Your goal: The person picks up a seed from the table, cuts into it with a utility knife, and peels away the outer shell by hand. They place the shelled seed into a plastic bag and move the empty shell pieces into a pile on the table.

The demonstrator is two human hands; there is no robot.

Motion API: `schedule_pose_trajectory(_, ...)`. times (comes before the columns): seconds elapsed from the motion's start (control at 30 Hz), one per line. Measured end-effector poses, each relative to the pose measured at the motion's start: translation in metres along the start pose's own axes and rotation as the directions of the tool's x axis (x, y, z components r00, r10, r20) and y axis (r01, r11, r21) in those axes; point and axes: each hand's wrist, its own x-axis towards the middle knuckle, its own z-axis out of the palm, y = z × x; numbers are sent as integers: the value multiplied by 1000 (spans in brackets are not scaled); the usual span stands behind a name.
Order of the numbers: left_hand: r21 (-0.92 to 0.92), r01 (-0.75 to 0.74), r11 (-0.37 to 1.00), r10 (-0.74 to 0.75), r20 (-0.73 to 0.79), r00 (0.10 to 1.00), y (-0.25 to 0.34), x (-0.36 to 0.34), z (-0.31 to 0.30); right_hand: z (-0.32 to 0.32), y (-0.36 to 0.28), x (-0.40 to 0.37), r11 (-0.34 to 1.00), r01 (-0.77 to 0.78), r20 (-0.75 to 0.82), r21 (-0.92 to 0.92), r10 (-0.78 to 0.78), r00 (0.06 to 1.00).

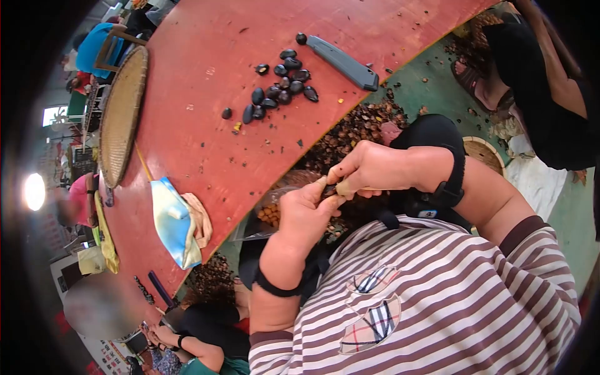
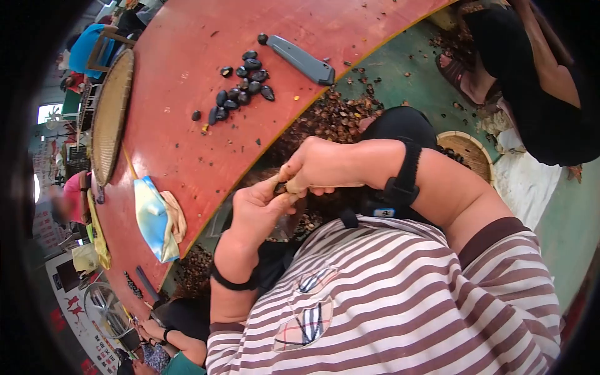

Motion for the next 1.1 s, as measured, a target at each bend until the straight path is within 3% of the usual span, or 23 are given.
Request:
schedule_pose_trajectory(0.03, 20, -3, 1000, 3, 14, 1000, 0, 0, -1, 1, 0, -1, 1000, -15, -3, 10, 15, 1000)
schedule_pose_trajectory(0.13, -177, 113, 978, -99, 86, 991, 11, -4, -6, -1, -10, -8, 994, 64, 21, -92, -62, 998)
schedule_pose_trajectory(0.27, -512, 218, 831, -182, 121, 976, 11, -8, -8, 0, -11, -11, 930, 264, -62, -257, -289, 955)
schedule_pose_trajectory(0.3, -496, 210, 842, -184, 100, 978, 11, -8, -4, 0, -10, -12, 904, 289, -67, -317, -325, 943)
schedule_pose_trajectory(0.43, -325, 192, 926, -148, 156, 977, 11, -12, -7, 0, -9, -13, 914, 310, 34, -261, -313, 949)
schedule_pose_trajectory(0.53, -144, 134, 980, -104, 200, 974, 12, -12, -7, -4, -19, -13, 967, 70, 68, -245, -55, 996)
schedule_pose_trajectory(0.57, -170, 83, 982, -55, 159, 986, 13, -11, -6, -6, -21, -14, 976, 22, 84, -215, -4, 996)
schedule_pose_trajectory(0.63, -215, -30, 976, 47, 72, 996, 13, -8, -1, -7, -11, -13, 998, 48, 42, 37, -49, 998)
schedule_pose_trajectory(0.8, -329, -40, 943, 36, -18, 999, 11, -8, 1, 1, 1, -12, 905, 89, -46, 415, -77, 996)
schedule_pose_trajectory(0.93, -331, -64, 942, 49, -51, 997, 11, -5, -1, 2, 8, -7, 812, 153, -65, 563, -142, 988)
schedule_pose_trajectory(1.1, -297, -81, 951, 59, -79, 995, 11, -6, 0, 3, 13, -4, 781, 173, -77, 600, -159, 984)
